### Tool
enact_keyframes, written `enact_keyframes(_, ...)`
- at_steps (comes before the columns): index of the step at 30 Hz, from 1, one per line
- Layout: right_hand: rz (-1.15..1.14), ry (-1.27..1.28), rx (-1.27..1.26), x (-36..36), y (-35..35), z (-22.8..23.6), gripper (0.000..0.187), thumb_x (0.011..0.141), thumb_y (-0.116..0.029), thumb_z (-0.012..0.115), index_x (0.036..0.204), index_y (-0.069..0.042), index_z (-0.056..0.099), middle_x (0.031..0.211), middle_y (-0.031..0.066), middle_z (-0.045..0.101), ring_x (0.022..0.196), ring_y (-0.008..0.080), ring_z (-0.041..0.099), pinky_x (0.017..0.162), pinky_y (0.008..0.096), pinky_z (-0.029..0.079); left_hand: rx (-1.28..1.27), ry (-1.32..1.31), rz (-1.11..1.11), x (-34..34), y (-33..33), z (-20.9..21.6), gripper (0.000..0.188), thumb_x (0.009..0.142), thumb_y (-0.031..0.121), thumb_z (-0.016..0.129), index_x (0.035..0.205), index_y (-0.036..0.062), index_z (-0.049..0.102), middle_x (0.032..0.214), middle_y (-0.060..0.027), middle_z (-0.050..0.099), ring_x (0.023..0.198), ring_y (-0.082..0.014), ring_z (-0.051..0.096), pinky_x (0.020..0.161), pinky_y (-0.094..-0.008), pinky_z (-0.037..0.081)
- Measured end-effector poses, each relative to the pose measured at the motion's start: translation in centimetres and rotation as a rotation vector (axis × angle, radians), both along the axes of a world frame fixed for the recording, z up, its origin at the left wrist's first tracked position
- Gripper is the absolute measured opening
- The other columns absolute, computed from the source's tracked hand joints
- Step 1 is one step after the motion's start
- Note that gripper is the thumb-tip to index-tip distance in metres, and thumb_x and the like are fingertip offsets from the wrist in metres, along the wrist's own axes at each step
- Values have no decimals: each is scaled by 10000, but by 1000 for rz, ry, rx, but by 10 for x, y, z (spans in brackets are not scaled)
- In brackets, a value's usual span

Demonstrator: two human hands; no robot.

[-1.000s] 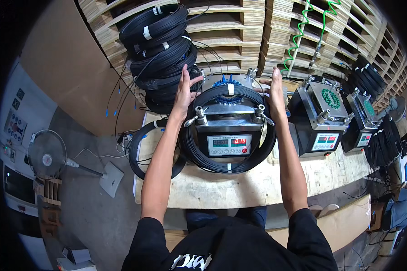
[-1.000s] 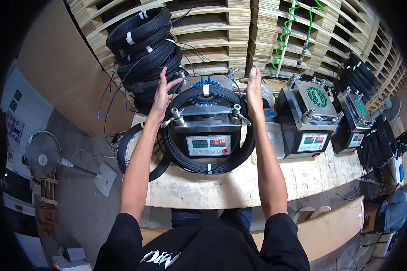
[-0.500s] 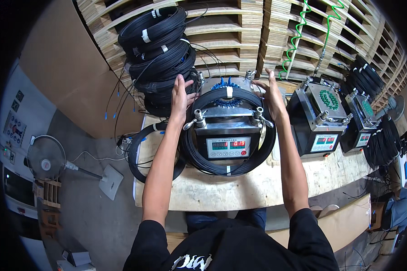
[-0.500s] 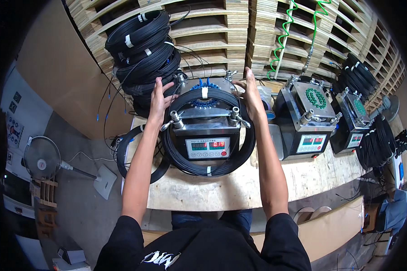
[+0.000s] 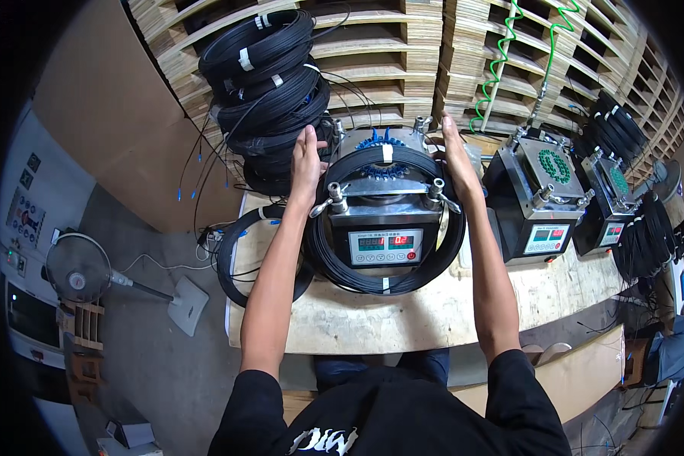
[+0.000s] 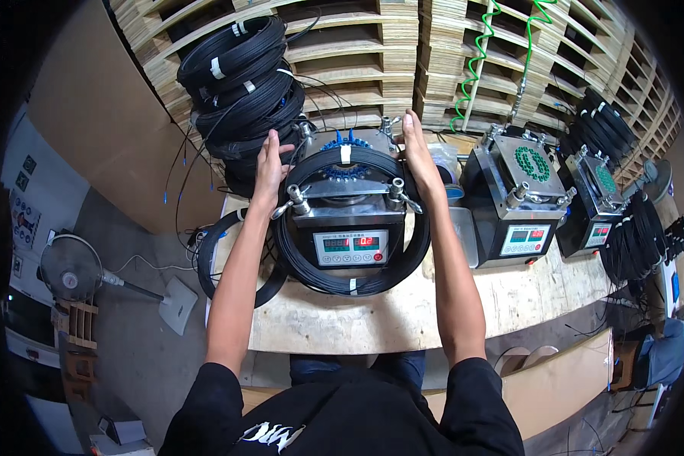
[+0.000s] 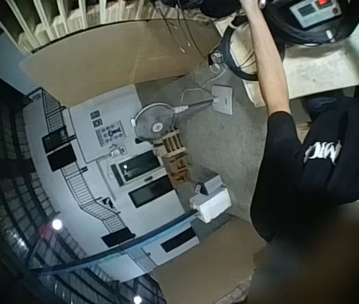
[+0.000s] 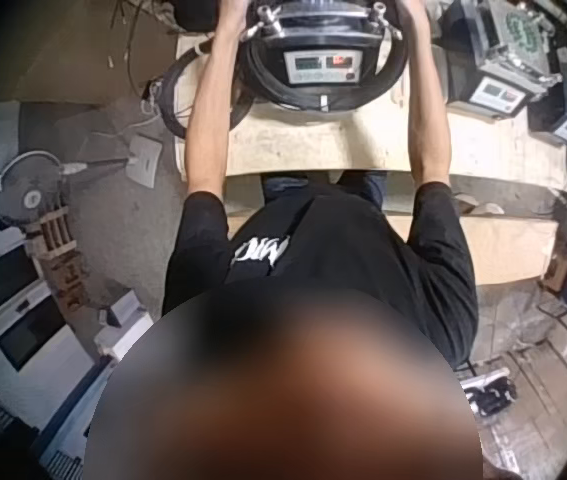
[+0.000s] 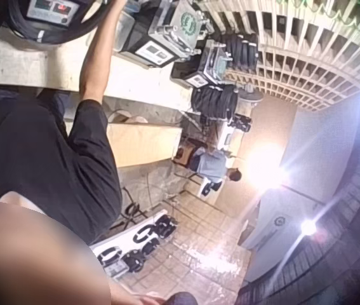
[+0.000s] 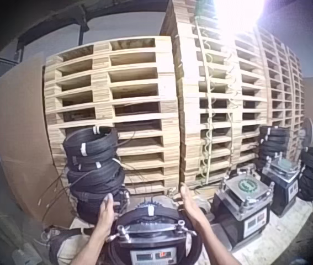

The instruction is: Polishing and assembling fiber optic cable connectors using industrial machinery in a factory setting.

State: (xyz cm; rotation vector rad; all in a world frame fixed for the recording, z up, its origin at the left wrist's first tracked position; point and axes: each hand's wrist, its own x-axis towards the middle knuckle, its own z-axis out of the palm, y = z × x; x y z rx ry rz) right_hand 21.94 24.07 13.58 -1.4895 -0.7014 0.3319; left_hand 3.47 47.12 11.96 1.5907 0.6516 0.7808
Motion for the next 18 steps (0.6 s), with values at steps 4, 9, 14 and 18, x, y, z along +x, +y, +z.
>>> enact_keyframes(4,-13,81,76,7,2,-9,800,988,-723,370,1603,-217,296,1593,153,348,1061,234,564,905,329,458,-71,-37,28,2,-11,6,763,1027,635,410,1535,68,354,1210,-160,589,897,-233,672,718,-306,560)
enact_keyframes(9,-41,215,149,10,0,-15,798,980,-724,396,1595,-230,273,1309,193,542,971,229,610,822,370,510,-80,-119,-95,4,-9,3,830,1019,656,399,1603,93,222,1423,-245,506,1150,-300,645,987,-387,524)
enact_keyframes(14,-147,182,59,0,0,-6,800,986,-718,395,1562,-166,334,1199,155,555,912,200,620,836,345,501,-10,-97,-171,6,-3,1,869,1000,694,398,1601,88,231,1420,-217,515,1156,-274,623,935,-375,519)
enact_keyframes(18,-153,-10,78,-4,5,-4,790,1020,-645,417,1483,-5,416,1171,125,542,1042,193,568,780,337,550,1,-50,-112,3,4,-3,766,1023,660,380,1543,99,352,1290,-179,585,1026,-211,647,839,-338,533)
